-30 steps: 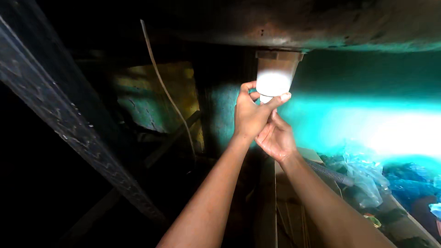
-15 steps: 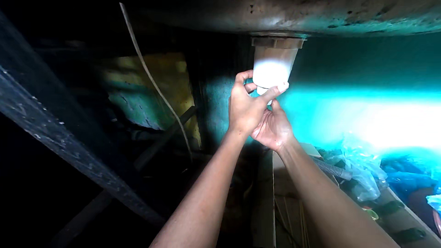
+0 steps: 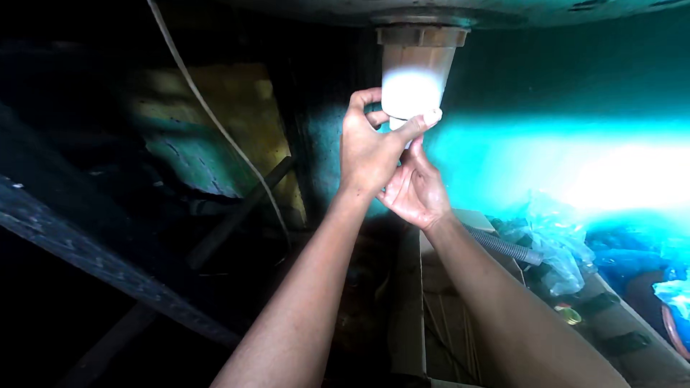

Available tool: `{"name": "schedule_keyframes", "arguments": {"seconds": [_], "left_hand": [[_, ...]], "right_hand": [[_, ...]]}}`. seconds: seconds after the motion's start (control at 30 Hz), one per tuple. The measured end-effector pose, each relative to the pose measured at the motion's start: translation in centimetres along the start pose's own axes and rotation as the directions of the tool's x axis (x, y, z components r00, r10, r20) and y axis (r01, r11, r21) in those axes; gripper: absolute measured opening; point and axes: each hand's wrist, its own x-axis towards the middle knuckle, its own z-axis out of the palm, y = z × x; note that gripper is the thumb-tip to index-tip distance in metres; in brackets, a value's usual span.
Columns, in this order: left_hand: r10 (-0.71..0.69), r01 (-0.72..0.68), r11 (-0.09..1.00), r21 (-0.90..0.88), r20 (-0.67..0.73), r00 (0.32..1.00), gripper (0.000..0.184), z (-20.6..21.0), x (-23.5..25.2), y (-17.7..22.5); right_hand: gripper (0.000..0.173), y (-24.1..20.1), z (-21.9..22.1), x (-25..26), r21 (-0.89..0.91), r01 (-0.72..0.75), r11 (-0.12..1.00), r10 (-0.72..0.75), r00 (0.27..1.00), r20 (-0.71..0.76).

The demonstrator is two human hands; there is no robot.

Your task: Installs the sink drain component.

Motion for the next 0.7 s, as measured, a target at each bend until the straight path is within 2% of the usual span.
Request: {"name": "schedule_keyframes", "arguments": {"seconds": [0.13, 0.27, 0.33, 0.43, 0.5, 0.57, 0.7], "left_hand": [[0.025, -0.025, 1.0, 0.002, 0.044, 0.999, 0.069, -0.5, 0.1, 0.2], [0.043, -0.041, 0.999, -0.031, 0.055, 0.998, 0.067, -0.6, 0.3, 0.4], [0.059, -0.059, 0.998, 0.0, 0.044, 0.997, 0.067, -0.7, 0.4, 0.5], [0.06, -0.06, 0.998, 0.028, 0.006, 0.998, 0.071, -0.7, 0.4, 0.7], [0.062, -0.062, 0.998, 0.021, -0.019, 0.998, 0.072, -0.4, 0.4, 0.7], [0.074, -0.074, 0.997, 0.004, -0.028, 0.997, 0.072, -0.3, 0.4, 0.6], [0.088, -0.087, 0.996, 0.026, -0.044, 0.995, 0.072, -0.1, 0.2, 0.5]], "right_hand": [[0.058, -0.4, 0.8, 0.2, -0.003, -0.014, 1.0, 0.014, 0.998, -0.06], [0.065, -0.6, 1.8, 0.8, 0.127, -0.036, 0.991, 0.053, 0.99, -0.131], [0.068, -0.5, 1.8, 1.2, 0.17, -0.056, 0.984, 0.075, 0.991, -0.108], [0.065, -0.8, 1.9, 1.1, 0.06, -0.104, 0.993, 0.114, 0.972, -0.207], [0.073, -1.1, 2.0, 0.8, 0.022, -0.092, 0.996, 0.094, 0.958, -0.271], [0.071, -1.1, 1.2, 0.3, 0.077, -0.021, 0.997, 0.037, 0.975, -0.219], [0.05, -0.5, -0.8, -0.6, 0.103, 0.046, 0.994, -0.041, 0.998, -0.045]]}}
